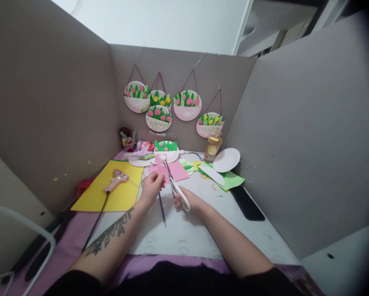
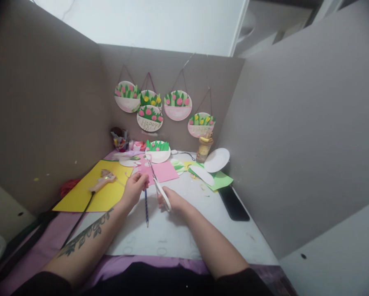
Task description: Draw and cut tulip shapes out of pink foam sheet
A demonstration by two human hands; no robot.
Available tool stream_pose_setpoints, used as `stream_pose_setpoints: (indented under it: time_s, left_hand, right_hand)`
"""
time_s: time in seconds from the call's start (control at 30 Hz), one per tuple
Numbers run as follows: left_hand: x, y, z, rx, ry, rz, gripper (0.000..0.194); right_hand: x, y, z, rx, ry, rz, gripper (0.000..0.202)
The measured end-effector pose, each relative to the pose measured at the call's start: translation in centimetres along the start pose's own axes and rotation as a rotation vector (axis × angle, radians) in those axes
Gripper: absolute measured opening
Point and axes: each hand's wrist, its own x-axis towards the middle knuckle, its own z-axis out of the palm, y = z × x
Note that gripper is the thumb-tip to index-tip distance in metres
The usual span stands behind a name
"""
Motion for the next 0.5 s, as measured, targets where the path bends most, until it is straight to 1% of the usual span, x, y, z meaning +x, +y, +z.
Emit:
stream_pose_setpoints:
  time_s: [0.2,0.37,0.5]
  left_hand:
    - [-0.01,-0.09,0.05,-0.008,-0.008,-0.003,0.022]
    - [0.10,-0.20,0.02,-0.016,-0.005,-0.012,0.023]
    - [0.19,-0.24,-0.09,0.000,0.011,-0.004,0.023]
  right_hand:
    - [0.04,0.05,0.04,0.020,0.008,0.023,0.041]
    - [0.02,0.16,-0.04,0.013,0.017,0.011,0.035]
    - [0.02,0.32,-0.31,0.006,0.001,0.004,0.033]
